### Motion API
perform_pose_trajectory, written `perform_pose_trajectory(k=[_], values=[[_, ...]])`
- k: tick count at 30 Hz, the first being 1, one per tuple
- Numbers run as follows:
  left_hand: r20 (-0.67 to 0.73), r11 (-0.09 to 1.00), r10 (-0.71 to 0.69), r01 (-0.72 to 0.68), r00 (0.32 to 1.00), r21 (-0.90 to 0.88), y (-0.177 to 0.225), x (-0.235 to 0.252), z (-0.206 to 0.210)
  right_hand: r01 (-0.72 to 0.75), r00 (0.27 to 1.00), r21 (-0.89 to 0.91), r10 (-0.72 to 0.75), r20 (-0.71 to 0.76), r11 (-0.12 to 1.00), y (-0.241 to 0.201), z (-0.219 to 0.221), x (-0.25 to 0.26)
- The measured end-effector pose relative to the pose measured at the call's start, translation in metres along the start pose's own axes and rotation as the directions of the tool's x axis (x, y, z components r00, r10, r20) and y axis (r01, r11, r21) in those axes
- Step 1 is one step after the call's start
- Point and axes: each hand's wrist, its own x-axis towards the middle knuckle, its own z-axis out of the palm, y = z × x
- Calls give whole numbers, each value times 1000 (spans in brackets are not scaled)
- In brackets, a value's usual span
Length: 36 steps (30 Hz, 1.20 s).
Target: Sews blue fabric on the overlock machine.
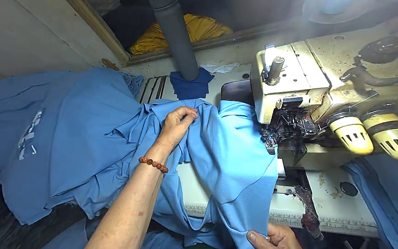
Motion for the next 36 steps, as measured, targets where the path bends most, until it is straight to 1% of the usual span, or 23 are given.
perform_pose_trajectory(k=[1,3,4,5,8,10,12,13,14,17,18,20,23,25,27,29,30,32,33,34,35,36], values=[[16,998,-40,41,999,-45,2,0,3,-1,1000,-4,1,12,1000,0,0,1],[135,986,-135,146,982,-76,7,1,11,-2,1000,-7,3,27,1000,-1,1,2],[169,983,-156,170,973,-71,8,2,16,-1,1000,-10,2,30,1000,-1,1,2],[169,984,-153,166,974,-68,7,3,20,2,999,-16,-2,32,1000,-1,0,2],[51,980,-129,135,990,-144,1,10,23,14,1000,-27,-13,28,1000,2,-3,2],[-48,960,-143,127,989,-248,0,13,18,12,1000,-28,-12,19,1000,2,-4,2],[-99,926,-171,126,980,-356,2,15,13,10,1000,-31,-10,15,999,3,-4,4],[-82,912,-193,148,978,-384,4,15,12,11,1000,-30,-10,20,999,3,-4,4],[-37,904,-226,196,973,-381,7,15,12,10,1000,-28,-9,28,1000,3,-3,5],[178,910,-296,333,939,-248,10,13,21,1,999,-18,0,38,1000,3,-3,6],[221,907,-316,362,923,-216,12,12,26,-2,999,-14,3,38,1000,3,-3,6],[244,905,-330,379,912,-195,15,12,34,-3,999,-5,3,38,1000,3,-3,6],[213,905,-314,359,925,-227,13,16,38,-15,999,3,15,29,1000,3,-5,6],[153,901,-312,344,937,-264,12,18,38,-23,999,13,22,27,1000,4,-6,6],[94,903,-326,339,941,-263,13,16,36,-24,999,18,23,26,1000,4,-5,7],[9,902,-329,317,944,-294,11,18,35,-17,1000,19,17,23,1000,5,-5,9],[-35,917,-299,277,954,-287,13,16,32,-16,1000,21,16,24,1000,5,-6,9],[-77,955,-181,157,980,-252,26,6,22,-17,1000,21,16,23,1000,5,-6,9],[-74,968,-105,85,992,-235,31,3,14,-19,1000,19,19,21,1000,5,-7,9],[-36,979,-38,31,999,-200,37,0,5,-21,1000,17,20,19,1000,4,-7,8],[36,993,-8,12,999,-114,45,-4,-7,-20,1000,10,19,18,1000,4,-7,7],[136,998,-47,40,990,48,56,-8,-20,-13,1000,-3,13,12,1000,4,-8,7]])
